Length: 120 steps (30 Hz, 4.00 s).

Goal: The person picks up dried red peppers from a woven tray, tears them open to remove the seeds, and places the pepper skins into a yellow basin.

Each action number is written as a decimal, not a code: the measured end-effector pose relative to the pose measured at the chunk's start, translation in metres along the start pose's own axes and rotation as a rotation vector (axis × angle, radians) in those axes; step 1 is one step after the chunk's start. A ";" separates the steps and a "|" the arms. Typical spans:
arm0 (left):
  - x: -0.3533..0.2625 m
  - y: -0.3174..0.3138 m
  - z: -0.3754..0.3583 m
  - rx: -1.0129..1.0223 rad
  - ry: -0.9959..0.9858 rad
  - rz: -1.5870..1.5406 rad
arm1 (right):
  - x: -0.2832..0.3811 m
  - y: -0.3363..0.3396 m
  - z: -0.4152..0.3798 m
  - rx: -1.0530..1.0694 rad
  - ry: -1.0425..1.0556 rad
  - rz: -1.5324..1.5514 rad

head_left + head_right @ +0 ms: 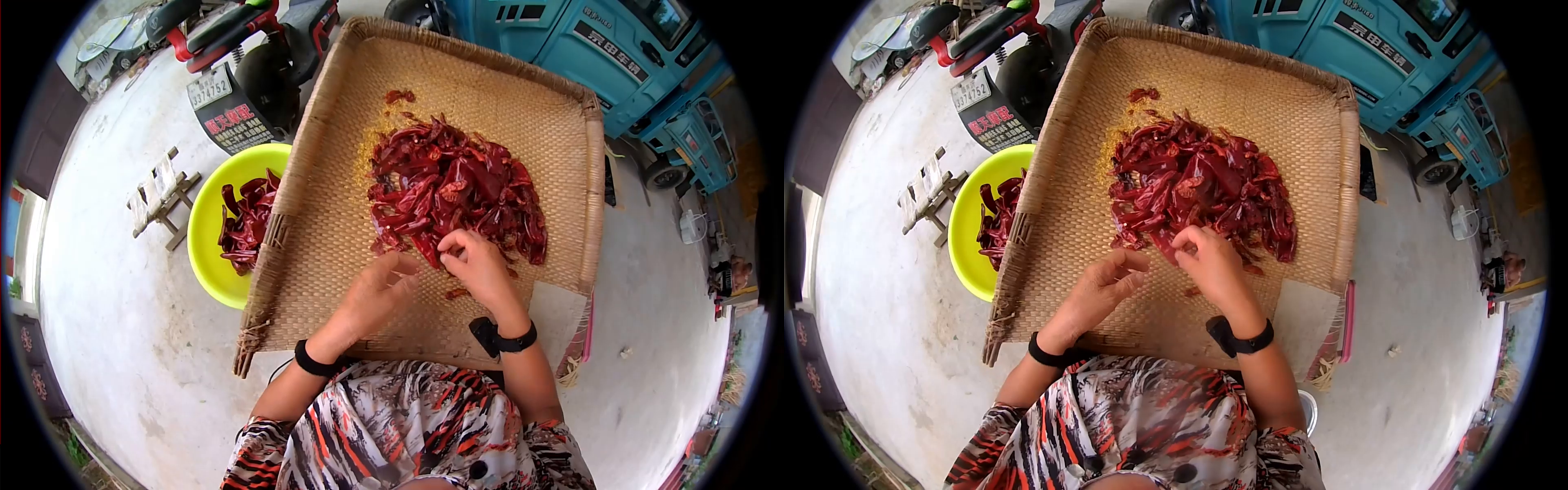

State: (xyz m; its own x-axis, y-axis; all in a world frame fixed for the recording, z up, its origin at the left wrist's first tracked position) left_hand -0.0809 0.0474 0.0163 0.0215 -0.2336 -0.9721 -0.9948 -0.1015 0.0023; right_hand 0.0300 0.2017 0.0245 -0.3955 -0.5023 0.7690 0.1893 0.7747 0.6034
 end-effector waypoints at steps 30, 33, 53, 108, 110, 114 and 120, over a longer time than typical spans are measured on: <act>0.016 -0.018 0.006 0.033 0.069 -0.087 | 0.004 -0.038 -0.030 0.049 0.033 0.711; 0.015 -0.004 -0.005 0.005 0.029 -0.165 | 0.007 -0.025 -0.030 -0.050 0.004 0.484; -0.028 0.073 -0.055 -0.510 -0.087 0.172 | -0.013 0.015 0.003 -0.264 -0.166 -0.142; -0.008 -0.016 -0.010 -0.054 -0.177 -0.442 | 0.021 -0.026 -0.050 0.034 0.126 0.250; -0.010 0.002 -0.019 -0.119 -0.168 -0.457 | 0.019 -0.014 -0.045 -0.069 0.185 0.099; -0.009 0.055 -0.041 -0.577 -0.347 -0.571 | 0.010 0.016 -0.028 -0.234 -0.070 -0.205; 0.015 0.111 -0.068 -0.880 -0.433 -0.888 | -0.025 0.018 0.003 -0.241 -0.102 -0.339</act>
State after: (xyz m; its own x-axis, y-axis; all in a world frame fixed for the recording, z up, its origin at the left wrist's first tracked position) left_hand -0.1842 -0.0332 0.0175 0.4318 0.5468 -0.7173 -0.2589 -0.6867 -0.6793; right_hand 0.0406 0.2288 0.0155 -0.5565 -0.6630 0.5006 0.2330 0.4538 0.8601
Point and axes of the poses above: each hand's wrist, its own z-axis towards the middle knuckle, its own y-axis out of the back of the hand, x = y × z, the point moved 4 cm from there along z, towards the middle knuckle, and after that the axes turned 14 degrees about x, right-handed, at the moved point
